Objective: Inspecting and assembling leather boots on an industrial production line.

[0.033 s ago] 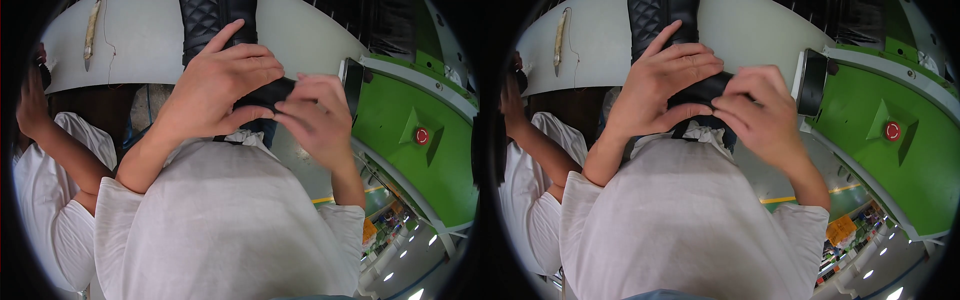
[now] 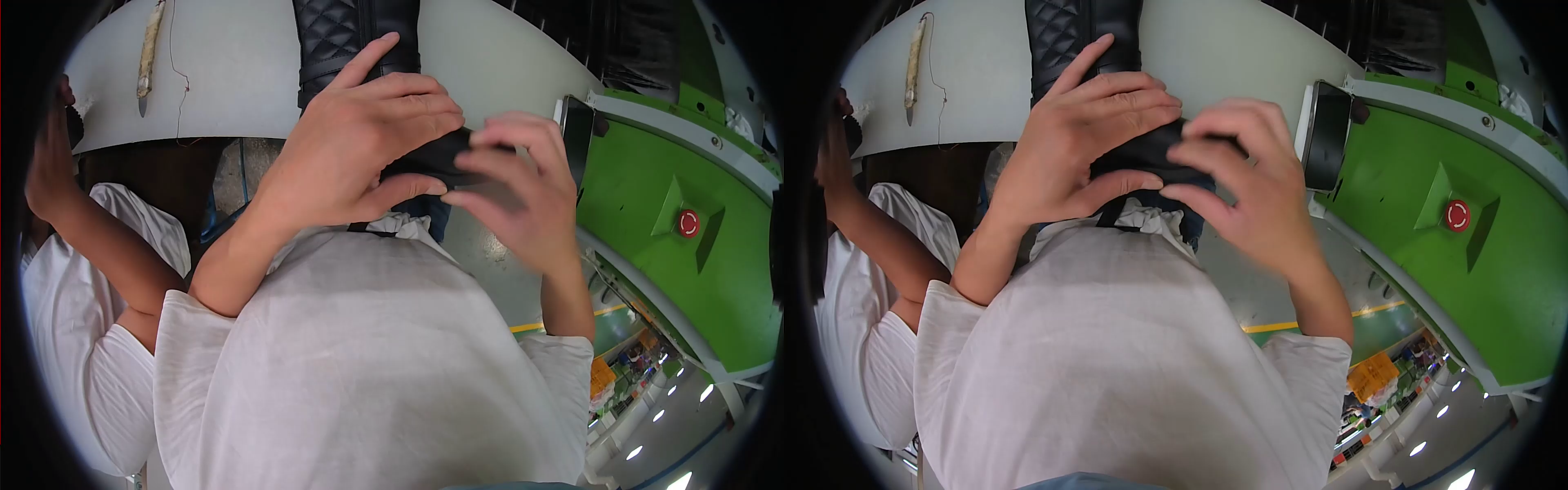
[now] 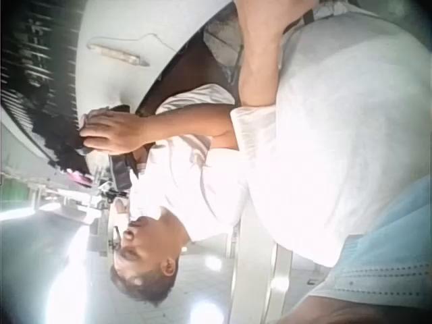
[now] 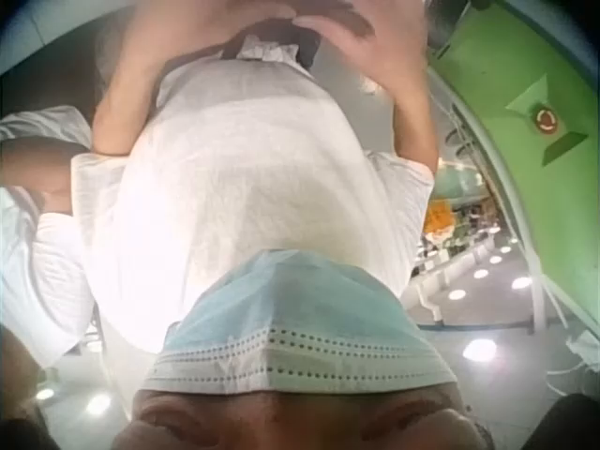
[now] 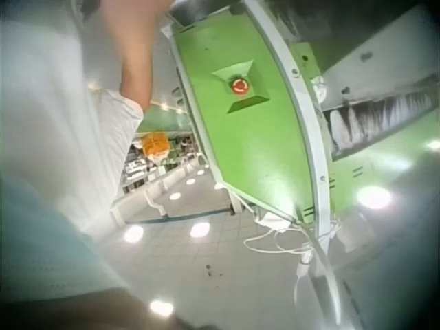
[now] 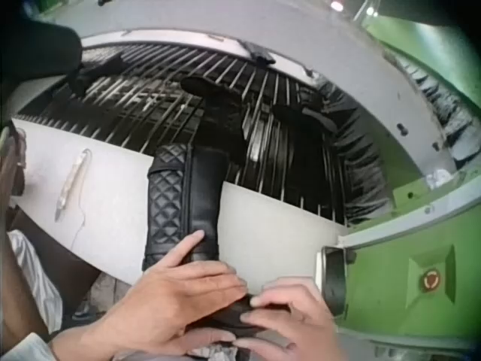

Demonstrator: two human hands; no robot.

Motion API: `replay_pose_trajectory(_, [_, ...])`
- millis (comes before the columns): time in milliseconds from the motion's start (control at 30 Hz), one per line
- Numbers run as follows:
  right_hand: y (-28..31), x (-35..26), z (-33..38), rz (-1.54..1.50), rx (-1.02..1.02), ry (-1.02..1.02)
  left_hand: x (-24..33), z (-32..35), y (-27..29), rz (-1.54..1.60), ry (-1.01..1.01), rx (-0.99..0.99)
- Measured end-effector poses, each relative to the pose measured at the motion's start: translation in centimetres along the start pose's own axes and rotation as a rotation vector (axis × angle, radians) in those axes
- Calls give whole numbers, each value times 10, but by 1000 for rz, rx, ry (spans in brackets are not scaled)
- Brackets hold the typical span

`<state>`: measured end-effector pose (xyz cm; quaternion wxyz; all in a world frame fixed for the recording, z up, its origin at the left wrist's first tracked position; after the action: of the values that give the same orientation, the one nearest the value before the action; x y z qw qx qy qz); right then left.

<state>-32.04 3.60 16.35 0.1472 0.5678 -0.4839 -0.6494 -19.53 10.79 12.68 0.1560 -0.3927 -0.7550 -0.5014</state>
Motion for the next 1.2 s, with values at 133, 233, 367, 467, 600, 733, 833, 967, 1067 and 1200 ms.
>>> replay_pose_trajectory(133, [-8, 45, 9, -370, 7, -279, 2, -8, 0, 21, -3, -19])
replay_pose_trajectory(233, [-22, 57, 15, -506, -36, -346, 2, -9, 0, 24, 5, -34])
replay_pose_trajectory(367, [-27, 62, 20, -548, 45, -280, 9, -8, 1, -33, 1, -41])
replay_pose_trajectory(467, [-50, 81, 36, -923, 147, -426, 16, -5, 8, -131, -43, -24])
replay_pose_trajectory(600, [-75, 103, 38, -1572, 442, -580, -17, 45, 44, -97, 205, 464])
replay_pose_trajectory(733, [-72, 107, 34, -1482, 715, -588, -34, 103, 31, -64, 420, 656])
replay_pose_trajectory(833, [-65, 102, 36, -1492, 752, -641, -32, 114, 19, 56, 483, 730])
replay_pose_trajectory(967, [-56, 97, 47, -1647, 773, -503, -24, 119, -8, 648, 654, 873])
replay_pose_trajectory(1067, [-23, 87, 53, -1682, 786, -318, -13, 107, -37, 1130, 659, 717])
replay_pose_trajectory(1200, [22, 79, 57, -1577, 762, -76, 10, 64, -21, 971, 445, 525])
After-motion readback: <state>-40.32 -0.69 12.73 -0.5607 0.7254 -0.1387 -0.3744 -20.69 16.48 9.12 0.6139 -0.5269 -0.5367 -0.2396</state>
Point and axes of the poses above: each hand's wrist, its own z-axis away from the middle knuckle, its own y-axis out of the back of the hand, x = y × z, the point moved 10 cm from there along -z, towards the middle knuckle, and after that the axes turned 8 degrees about -y, right-handed, at the moved point
